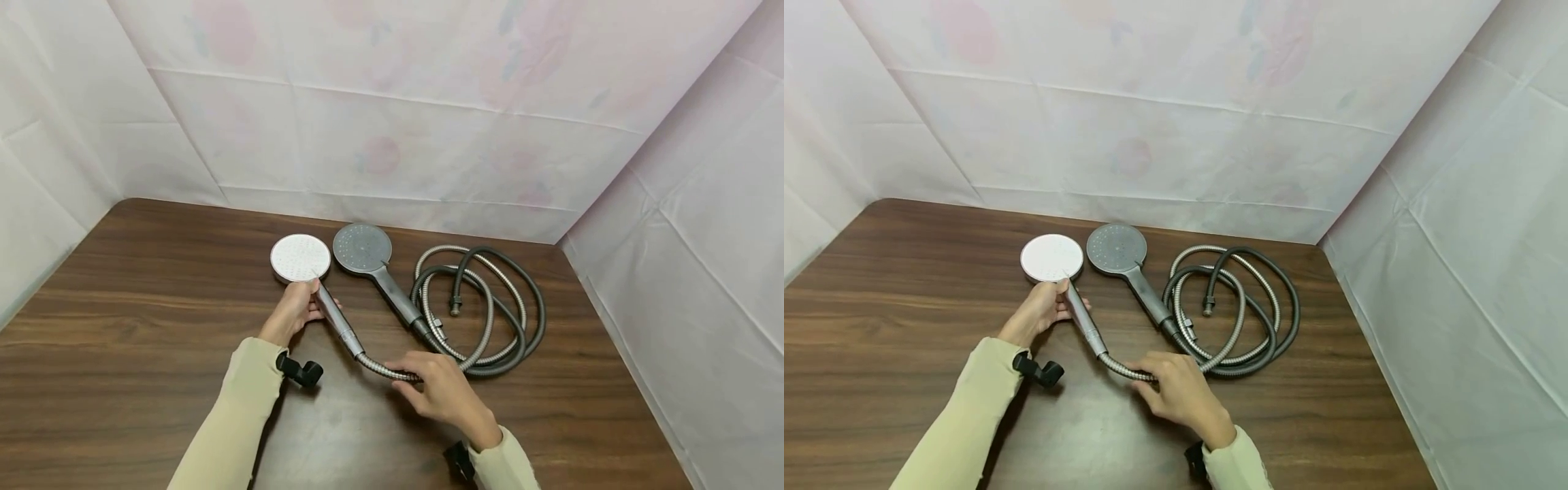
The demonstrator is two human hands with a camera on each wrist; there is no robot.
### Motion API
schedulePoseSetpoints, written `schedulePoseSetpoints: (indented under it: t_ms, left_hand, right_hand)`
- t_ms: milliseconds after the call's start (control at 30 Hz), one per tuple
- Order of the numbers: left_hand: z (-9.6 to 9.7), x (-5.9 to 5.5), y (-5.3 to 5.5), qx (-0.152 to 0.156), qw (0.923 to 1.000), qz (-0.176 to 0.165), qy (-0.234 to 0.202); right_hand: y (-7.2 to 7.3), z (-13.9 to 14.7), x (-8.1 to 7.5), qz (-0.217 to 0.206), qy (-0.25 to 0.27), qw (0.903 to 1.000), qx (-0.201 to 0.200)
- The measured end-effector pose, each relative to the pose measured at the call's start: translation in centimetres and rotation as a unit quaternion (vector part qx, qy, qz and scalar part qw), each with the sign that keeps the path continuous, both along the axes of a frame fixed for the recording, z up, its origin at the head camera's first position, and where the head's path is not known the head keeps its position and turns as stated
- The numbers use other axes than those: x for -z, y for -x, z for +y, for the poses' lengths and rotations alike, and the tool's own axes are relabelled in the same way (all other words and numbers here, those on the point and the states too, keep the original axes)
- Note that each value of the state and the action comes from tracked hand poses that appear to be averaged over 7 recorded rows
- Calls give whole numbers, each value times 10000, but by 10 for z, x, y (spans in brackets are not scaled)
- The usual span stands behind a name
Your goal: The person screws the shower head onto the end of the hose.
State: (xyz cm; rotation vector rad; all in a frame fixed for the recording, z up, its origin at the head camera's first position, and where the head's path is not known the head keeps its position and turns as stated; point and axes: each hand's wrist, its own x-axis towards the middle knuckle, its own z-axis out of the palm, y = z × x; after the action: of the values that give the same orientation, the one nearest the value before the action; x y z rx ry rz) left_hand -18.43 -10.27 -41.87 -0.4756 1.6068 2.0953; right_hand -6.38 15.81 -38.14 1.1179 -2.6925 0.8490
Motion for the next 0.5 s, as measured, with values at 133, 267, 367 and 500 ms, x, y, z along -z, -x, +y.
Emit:
schedulePoseSetpoints:
  t_ms: [133, 267, 367, 500]
  left_hand:
    - [3, -3, 3, 148, 9963, -153, 830]
    - [3, -6, 5, 319, 9896, -162, 1395]
    - [-1, -7, 4, 406, 9840, -143, 1730]
    - [-10, -7, 2, 513, 9723, -62, 2281]
  right_hand:
    - [-5, 9, -4, -6, -78, 10000, 25]
    - [-11, 15, -6, 44, -158, 9997, 191]
    - [-15, 17, -6, 64, -196, 9994, 269]
    - [-17, 16, -3, 123, -205, 9996, 174]
